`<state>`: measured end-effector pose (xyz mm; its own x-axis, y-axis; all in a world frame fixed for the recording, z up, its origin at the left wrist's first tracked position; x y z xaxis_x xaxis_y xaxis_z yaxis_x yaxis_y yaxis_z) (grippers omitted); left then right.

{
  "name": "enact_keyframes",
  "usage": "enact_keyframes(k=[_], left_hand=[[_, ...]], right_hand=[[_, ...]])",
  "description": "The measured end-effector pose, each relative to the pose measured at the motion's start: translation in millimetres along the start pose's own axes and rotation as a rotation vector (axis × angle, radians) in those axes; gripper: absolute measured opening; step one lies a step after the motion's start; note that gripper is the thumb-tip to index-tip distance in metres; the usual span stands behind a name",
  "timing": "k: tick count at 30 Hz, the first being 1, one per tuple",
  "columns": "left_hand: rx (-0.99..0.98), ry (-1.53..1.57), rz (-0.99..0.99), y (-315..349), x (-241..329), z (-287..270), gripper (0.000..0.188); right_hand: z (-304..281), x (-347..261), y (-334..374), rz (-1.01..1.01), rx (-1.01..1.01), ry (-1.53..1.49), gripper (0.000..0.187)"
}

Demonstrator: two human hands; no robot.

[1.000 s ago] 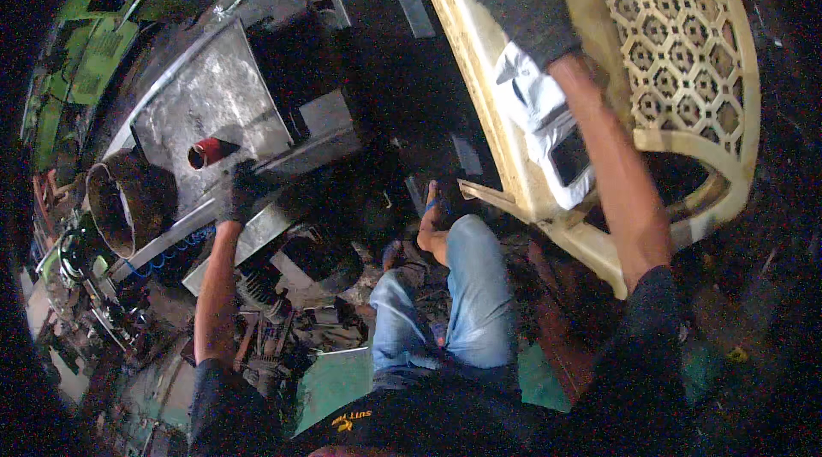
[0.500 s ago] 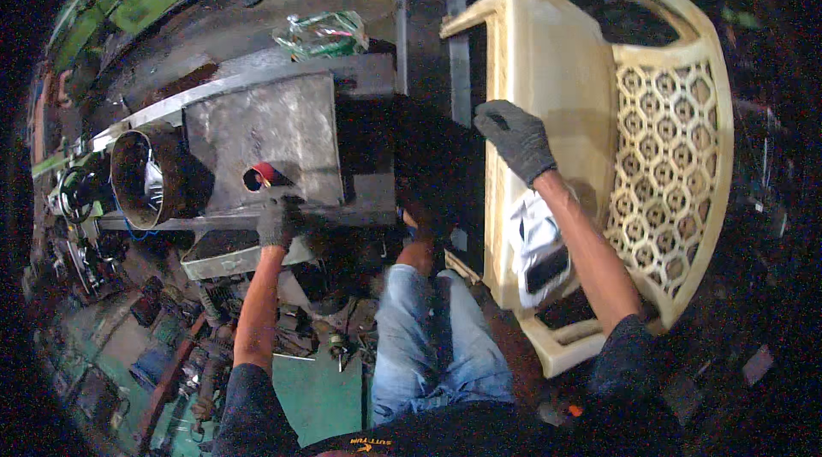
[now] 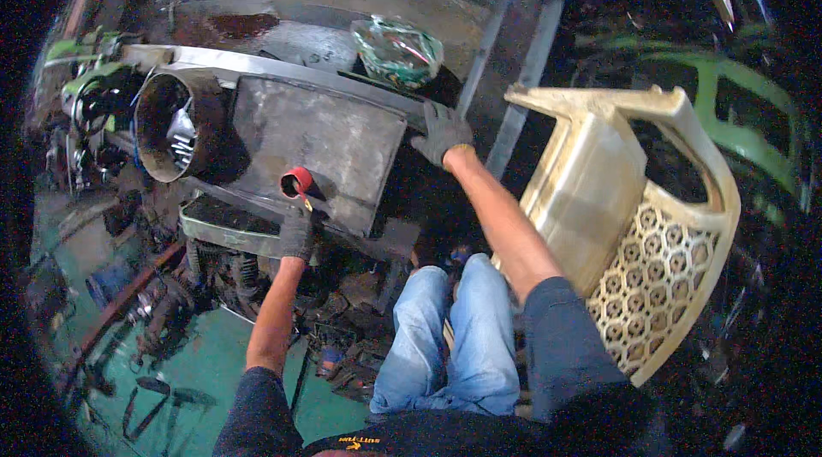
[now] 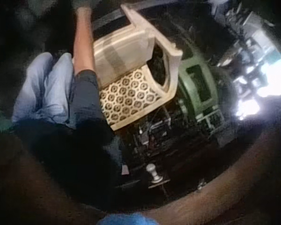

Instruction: The person operates a green industrial lathe, using a brush to apply lubricant to the workpiece and adjusting the machine's controls. They manipulate the tool post and levers to position the cutting tool against the rotating metal part, then remove the finished piece and place it on a nearby surface.

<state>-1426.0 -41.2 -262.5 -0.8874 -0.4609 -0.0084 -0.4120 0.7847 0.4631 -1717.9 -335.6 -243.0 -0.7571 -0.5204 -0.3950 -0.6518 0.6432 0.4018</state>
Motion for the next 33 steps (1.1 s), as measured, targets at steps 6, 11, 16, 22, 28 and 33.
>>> enact_keyframes(k=[6,11,16,22,28,33], left_hand=[[-0.235,0.142,-0.307,30,28,-34,0.036],[-0.177,0.527,-0.166,25,174,-123,0.058],[0.161,0.660,-0.713,-188,138,-134,0.079],[0.309,0.293,-1.294,-300,42,-125,0.107],[0.152,0.658,-1.232,-334,68,-108,0.093],[0.390,0.355,-1.254,-304,45,-87,0.090]], right_hand=[[14,5,-3,0.015,-0.011,0.096,0.100],[-1,20,-32,-0.009,-0.265,-0.047,0.114],[25,48,-59,-0.106,-0.360,0.002,0.049],[-14,37,-104,-0.334,-0.631,0.068,0.052],[-297,94,-256,-0.359,-0.074,0.026,0.030],[-501,136,-321,-0.330,0.443,0.234,0.023]])
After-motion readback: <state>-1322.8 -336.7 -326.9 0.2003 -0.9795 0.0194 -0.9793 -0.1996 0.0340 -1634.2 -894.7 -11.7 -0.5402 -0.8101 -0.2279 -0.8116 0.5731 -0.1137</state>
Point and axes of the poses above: each hand's wrist, its own y-axis away from the middle knuckle, its own z-axis out of the palm, x = y × z, the point moved 8 cm from there along -y, towards the middle knuckle, and after that the axes turned 14 degrees about -z, right-handed, at the moved point
